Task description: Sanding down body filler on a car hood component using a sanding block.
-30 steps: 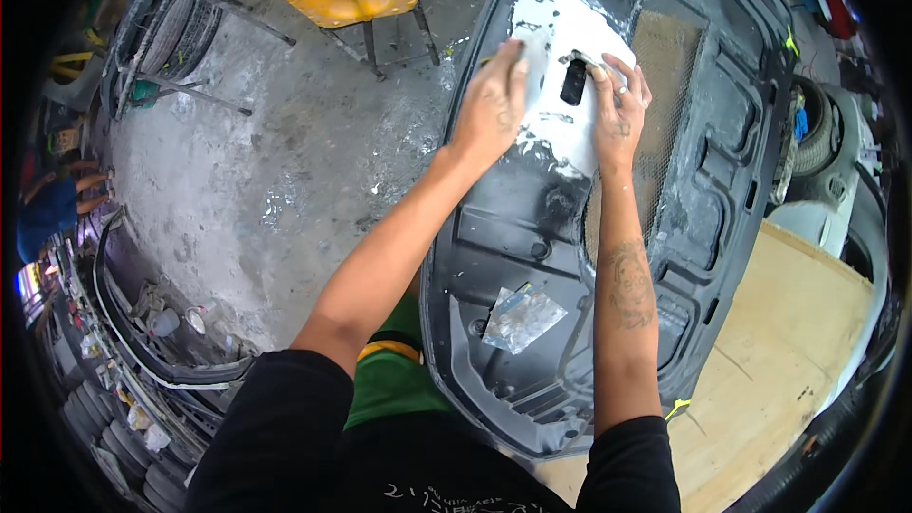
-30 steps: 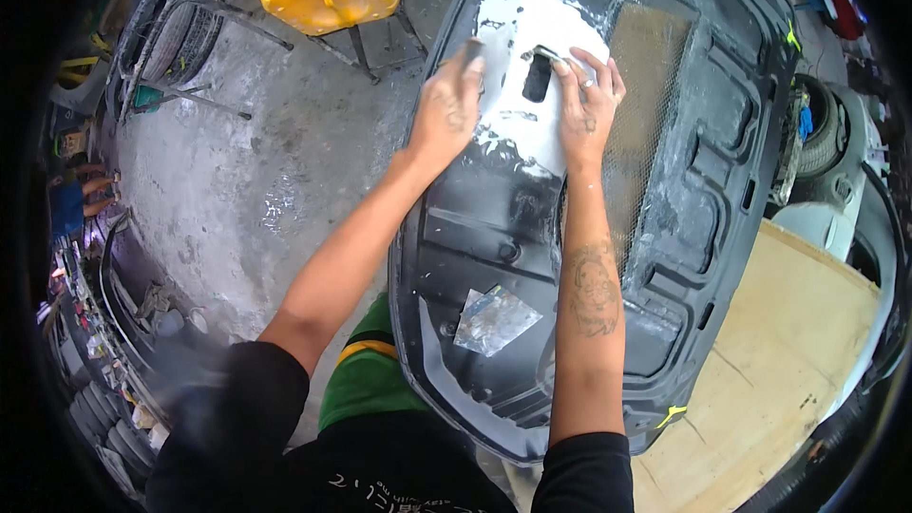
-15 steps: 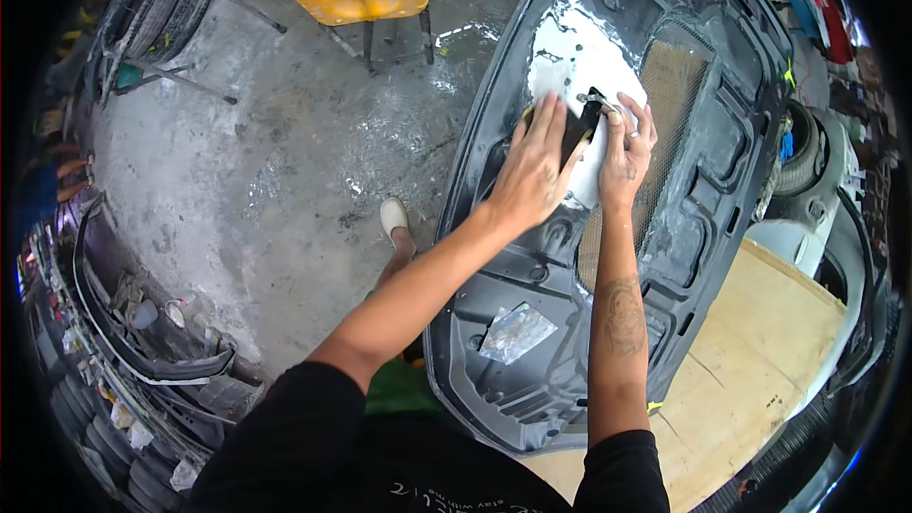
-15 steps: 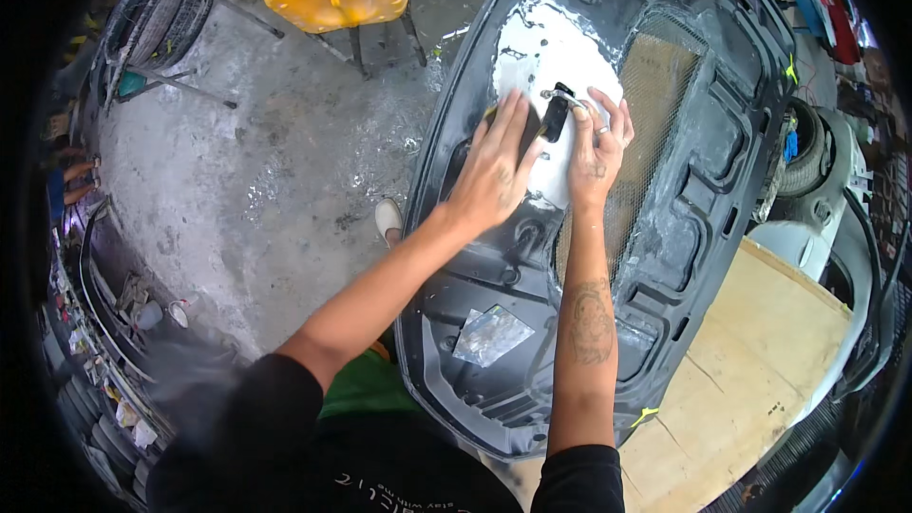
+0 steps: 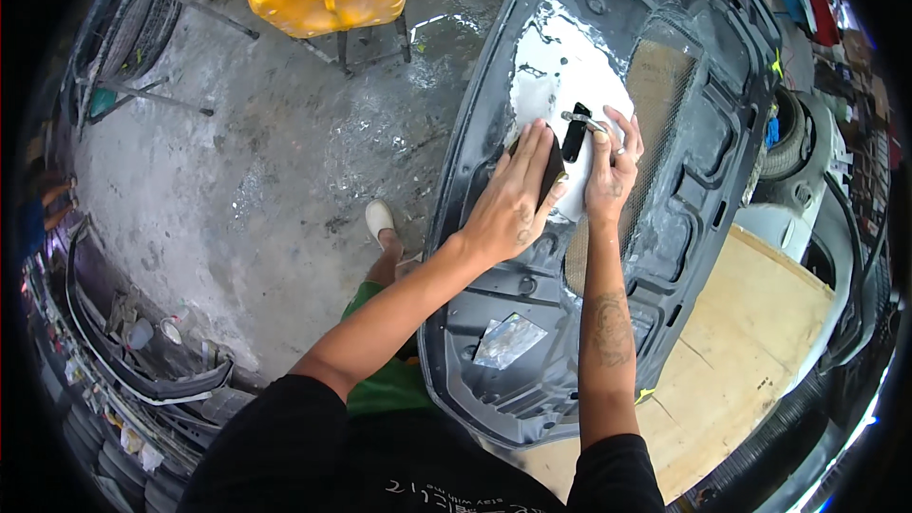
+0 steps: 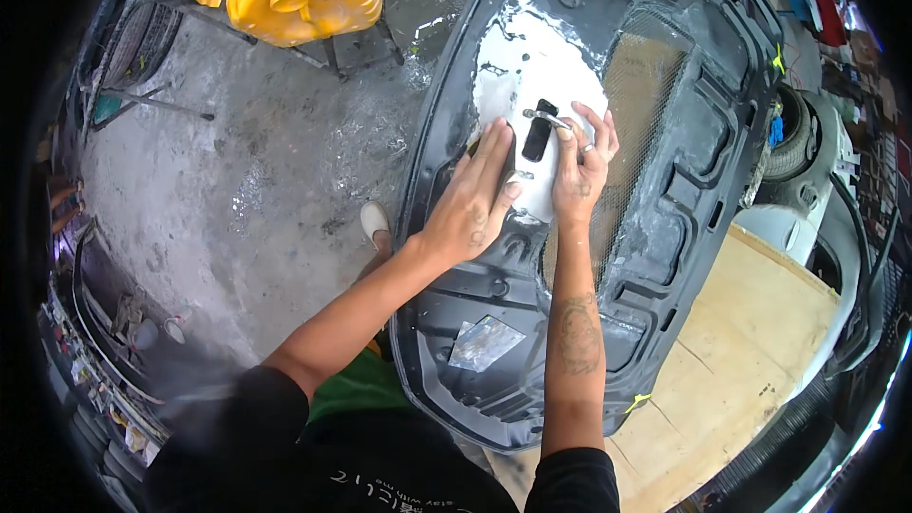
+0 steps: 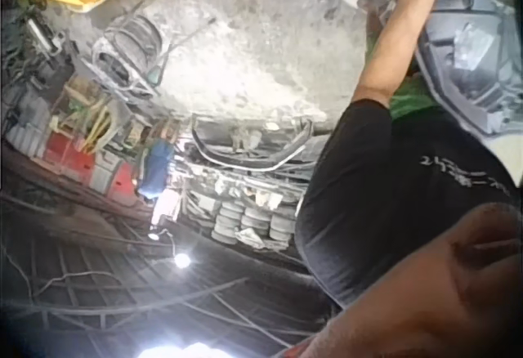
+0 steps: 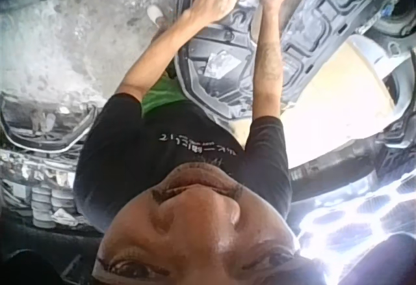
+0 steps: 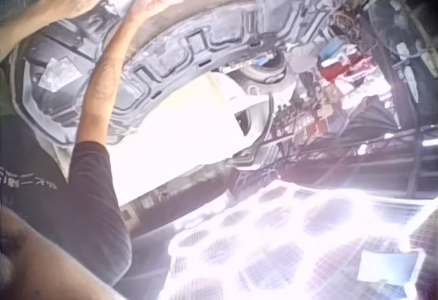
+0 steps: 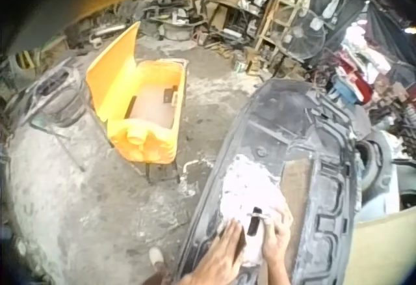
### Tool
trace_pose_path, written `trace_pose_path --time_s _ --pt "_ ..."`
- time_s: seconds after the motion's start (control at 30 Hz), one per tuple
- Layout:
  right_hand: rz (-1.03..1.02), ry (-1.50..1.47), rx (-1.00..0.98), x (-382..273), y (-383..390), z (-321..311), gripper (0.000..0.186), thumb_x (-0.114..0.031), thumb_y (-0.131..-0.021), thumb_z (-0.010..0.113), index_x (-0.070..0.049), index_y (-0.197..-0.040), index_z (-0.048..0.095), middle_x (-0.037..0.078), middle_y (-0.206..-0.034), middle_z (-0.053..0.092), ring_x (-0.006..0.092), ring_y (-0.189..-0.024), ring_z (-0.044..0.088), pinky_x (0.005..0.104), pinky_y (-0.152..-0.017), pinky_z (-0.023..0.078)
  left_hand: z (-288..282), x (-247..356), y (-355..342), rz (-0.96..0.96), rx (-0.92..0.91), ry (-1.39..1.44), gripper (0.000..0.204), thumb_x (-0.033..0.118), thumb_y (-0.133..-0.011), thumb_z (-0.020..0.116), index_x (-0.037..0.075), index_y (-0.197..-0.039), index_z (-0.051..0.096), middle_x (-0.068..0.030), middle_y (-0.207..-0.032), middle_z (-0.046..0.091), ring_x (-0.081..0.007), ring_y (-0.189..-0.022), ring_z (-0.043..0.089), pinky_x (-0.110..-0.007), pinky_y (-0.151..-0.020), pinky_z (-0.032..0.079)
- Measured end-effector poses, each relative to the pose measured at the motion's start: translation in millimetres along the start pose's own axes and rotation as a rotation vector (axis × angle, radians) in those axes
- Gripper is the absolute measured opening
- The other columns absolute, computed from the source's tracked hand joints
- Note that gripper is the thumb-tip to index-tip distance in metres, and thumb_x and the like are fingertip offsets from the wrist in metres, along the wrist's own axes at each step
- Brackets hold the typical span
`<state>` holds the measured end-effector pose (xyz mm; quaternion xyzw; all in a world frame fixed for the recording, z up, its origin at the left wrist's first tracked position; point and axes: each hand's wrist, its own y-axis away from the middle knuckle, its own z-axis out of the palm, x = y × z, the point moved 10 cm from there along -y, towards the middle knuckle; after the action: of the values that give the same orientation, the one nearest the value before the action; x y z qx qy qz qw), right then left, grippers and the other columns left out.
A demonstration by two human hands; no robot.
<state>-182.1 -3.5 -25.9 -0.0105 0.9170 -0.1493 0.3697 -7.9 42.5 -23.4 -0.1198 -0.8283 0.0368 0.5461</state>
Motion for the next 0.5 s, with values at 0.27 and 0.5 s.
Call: trace_pose_path --time_s 0.27,0.5 --pt "-0.01 0.02 -0.007 2 -2 -1 0.019 -0.022 -0.1 0.067 -0.009 -0.106 0.079 0.002 -0.133 0.066 0.0371 -0.143 0.039 0.0477 -0.121 0.028 10 1 7 -0.005 -0.035 -0.114 0.067 0.027 -0.106 0.053 -0.019 -0.15 0.032 -0.0404 -0.156 0.032 -0.0499 -0.148 0.033 -0.053 -0.121 0.029" --pt "0.014 0.024 -0.013 -3 1 2 0.019 -0.021 -0.1 0.067 -0.008 -0.106 0.079 0.002 -0.135 0.065 0.0369 -0.144 0.038 0.0476 -0.121 0.027 2 4 -1 -0.055 0.037 -0.197 0.067 0.025 -0.104 0.055 -0.022 -0.147 0.033 -0.0426 -0.153 0.035 -0.0537 -0.144 0.037 -0.055 -0.12 0.031"
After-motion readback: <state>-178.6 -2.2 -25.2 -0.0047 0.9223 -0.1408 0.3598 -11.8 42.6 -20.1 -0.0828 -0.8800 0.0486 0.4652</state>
